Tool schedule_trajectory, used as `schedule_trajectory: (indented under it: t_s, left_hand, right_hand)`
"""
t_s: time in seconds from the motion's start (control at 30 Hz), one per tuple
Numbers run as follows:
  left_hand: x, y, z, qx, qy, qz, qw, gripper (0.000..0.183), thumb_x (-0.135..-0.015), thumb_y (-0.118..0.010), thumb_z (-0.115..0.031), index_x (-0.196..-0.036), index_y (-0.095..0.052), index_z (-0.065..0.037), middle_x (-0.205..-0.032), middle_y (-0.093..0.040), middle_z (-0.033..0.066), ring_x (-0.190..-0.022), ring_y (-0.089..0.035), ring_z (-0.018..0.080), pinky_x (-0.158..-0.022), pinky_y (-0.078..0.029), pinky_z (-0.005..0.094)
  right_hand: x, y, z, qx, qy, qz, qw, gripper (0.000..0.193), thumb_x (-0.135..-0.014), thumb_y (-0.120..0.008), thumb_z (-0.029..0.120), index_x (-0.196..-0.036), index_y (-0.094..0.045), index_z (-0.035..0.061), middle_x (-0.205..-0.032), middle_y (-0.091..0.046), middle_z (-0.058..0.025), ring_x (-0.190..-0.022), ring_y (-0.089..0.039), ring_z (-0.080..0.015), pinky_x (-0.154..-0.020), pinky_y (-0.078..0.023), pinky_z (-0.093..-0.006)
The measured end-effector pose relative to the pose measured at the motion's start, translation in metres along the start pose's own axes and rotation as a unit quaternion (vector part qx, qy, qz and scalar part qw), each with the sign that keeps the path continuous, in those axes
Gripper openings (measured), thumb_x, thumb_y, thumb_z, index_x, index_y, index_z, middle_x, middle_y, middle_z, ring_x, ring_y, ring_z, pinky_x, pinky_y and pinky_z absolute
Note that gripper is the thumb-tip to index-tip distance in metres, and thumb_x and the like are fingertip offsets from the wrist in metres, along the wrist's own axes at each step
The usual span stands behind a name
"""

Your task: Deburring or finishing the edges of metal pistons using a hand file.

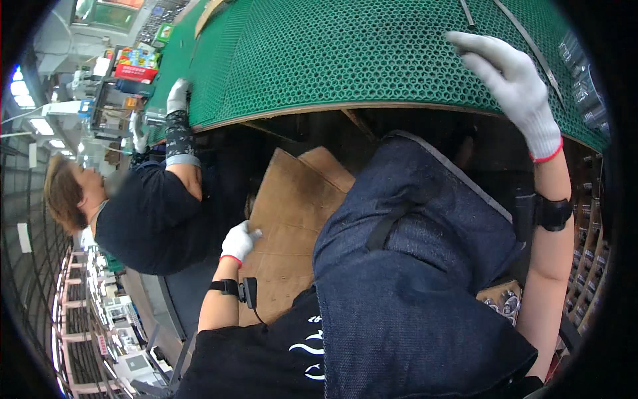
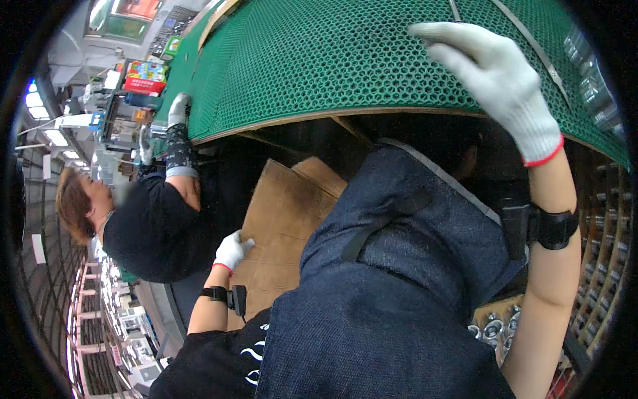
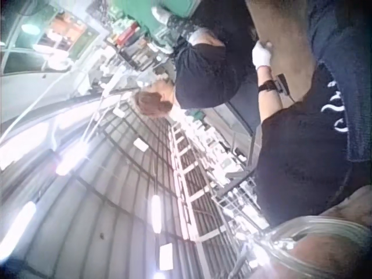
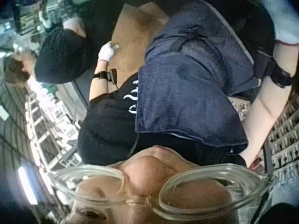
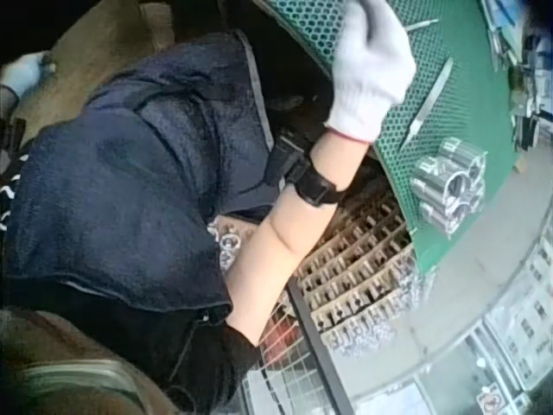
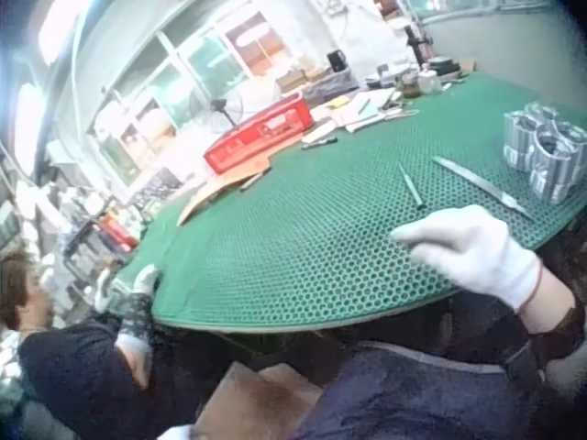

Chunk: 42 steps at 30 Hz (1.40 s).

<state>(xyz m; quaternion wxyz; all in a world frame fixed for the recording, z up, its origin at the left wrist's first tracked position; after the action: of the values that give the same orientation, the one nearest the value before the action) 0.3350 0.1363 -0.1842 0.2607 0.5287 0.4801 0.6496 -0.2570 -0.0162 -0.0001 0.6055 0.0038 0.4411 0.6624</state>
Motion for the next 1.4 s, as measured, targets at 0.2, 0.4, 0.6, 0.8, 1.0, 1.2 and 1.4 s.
schedule_trajectory:
  t_s: [0.2,0.4,0.6,0.8,1.0,1.2,1.4]
  left_hand:
    - [-0.094,0.066,-0.039,0.029,-0.052,-0.027,0.998,0.047,-0.085,-0.067,-0.033,-0.120,-0.061,-0.001,-0.114,-0.066,0.0216,-0.109,-0.062,0.0353,-0.092,-0.048,0.0409]
    - [-0.185,0.130,-0.049,0.224,-0.090,-0.217,0.946,0.044,-0.088,-0.066,-0.029,-0.118,-0.059,0.003,-0.112,-0.066,0.0234,-0.105,-0.062,0.0367,-0.089,-0.047,0.0396]
    - [-0.223,0.082,-0.119,-0.020,-0.204,-0.184,0.961,0.015,-0.086,-0.050,-0.005,-0.084,-0.062,0.002,-0.085,-0.068,0.0224,-0.080,-0.064,0.0373,-0.072,-0.052,0.0427]
    - [-0.069,0.046,-0.265,0.029,-0.396,0.167,0.902,0.028,-0.080,-0.068,-0.018,-0.105,-0.062,-0.006,-0.090,-0.065,0.0095,-0.078,-0.067,0.0299,-0.072,-0.056,0.0396]
    - [0.007,0.180,-0.428,0.184,-0.466,0.379,0.778,0.057,-0.088,-0.065,-0.047,-0.110,-0.061,0.005,-0.101,-0.067,0.0184,-0.092,-0.063,0.0258,-0.083,-0.048,0.0383]
    - [0.096,0.221,-0.576,-0.131,-0.700,0.064,0.699,0.061,-0.073,-0.074,-0.023,-0.129,-0.057,-0.004,-0.119,-0.062,0.0146,-0.113,-0.056,0.0369,-0.100,-0.042,0.0436]
    - [0.222,0.173,-0.722,-0.127,-0.853,-0.084,0.499,0.068,-0.060,-0.079,-0.022,-0.122,-0.056,-0.006,-0.126,-0.055,0.0155,-0.117,-0.053,0.0373,-0.106,-0.038,0.0506]
  right_hand:
    - [0.042,0.023,-0.080,0.008,-0.147,-0.040,0.988,0.032,-0.097,-0.056,0.015,-0.125,-0.061,0.0024,-0.118,-0.066,-0.0087,-0.107,-0.062,-0.0140,-0.096,-0.047,-0.0279]
    - [0.048,0.032,-0.098,-0.049,-0.264,-0.076,0.960,0.036,-0.098,-0.053,0.019,-0.130,-0.059,0.0039,-0.117,-0.065,-0.0089,-0.105,-0.062,-0.0150,-0.091,-0.048,-0.0282]
    - [0.039,0.028,-0.058,0.119,-0.254,-0.093,0.955,0.030,-0.090,-0.058,0.015,-0.117,-0.067,0.0045,-0.110,-0.070,-0.0094,-0.100,-0.065,-0.0179,-0.091,-0.050,-0.0317]
    - [0.026,0.027,-0.054,0.035,-0.184,-0.046,0.981,0.024,-0.086,-0.066,0.022,-0.108,-0.070,0.0129,-0.094,-0.071,-0.0078,-0.083,-0.068,-0.0267,-0.077,-0.055,-0.0365]
    - [0.054,0.041,-0.057,-0.094,-0.145,-0.060,0.983,0.027,-0.087,-0.068,0.014,-0.114,-0.068,0.0080,-0.093,-0.070,-0.0111,-0.075,-0.068,-0.0271,-0.064,-0.054,-0.0358]
    - [0.050,0.045,-0.055,-0.156,-0.098,-0.068,0.981,0.025,-0.089,-0.065,0.019,-0.111,-0.067,0.0079,-0.085,-0.067,-0.0094,-0.073,-0.066,-0.0278,-0.063,-0.052,-0.0368]
    - [0.089,0.046,-0.053,-0.192,-0.071,-0.063,0.977,0.026,-0.089,-0.062,0.028,-0.110,-0.068,0.0142,-0.089,-0.067,-0.0115,-0.079,-0.066,-0.0307,-0.071,-0.053,-0.0409]
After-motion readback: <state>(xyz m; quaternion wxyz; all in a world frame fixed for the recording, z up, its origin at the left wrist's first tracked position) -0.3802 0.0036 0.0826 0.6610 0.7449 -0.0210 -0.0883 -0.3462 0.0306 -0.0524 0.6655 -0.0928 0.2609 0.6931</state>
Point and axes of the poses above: each hand's wrist, its own x-axis away from the middle knuckle, its own y-axis out of the back of the hand, z = x × y, the point moved 9 cm from there along -x, towards the middle knuckle
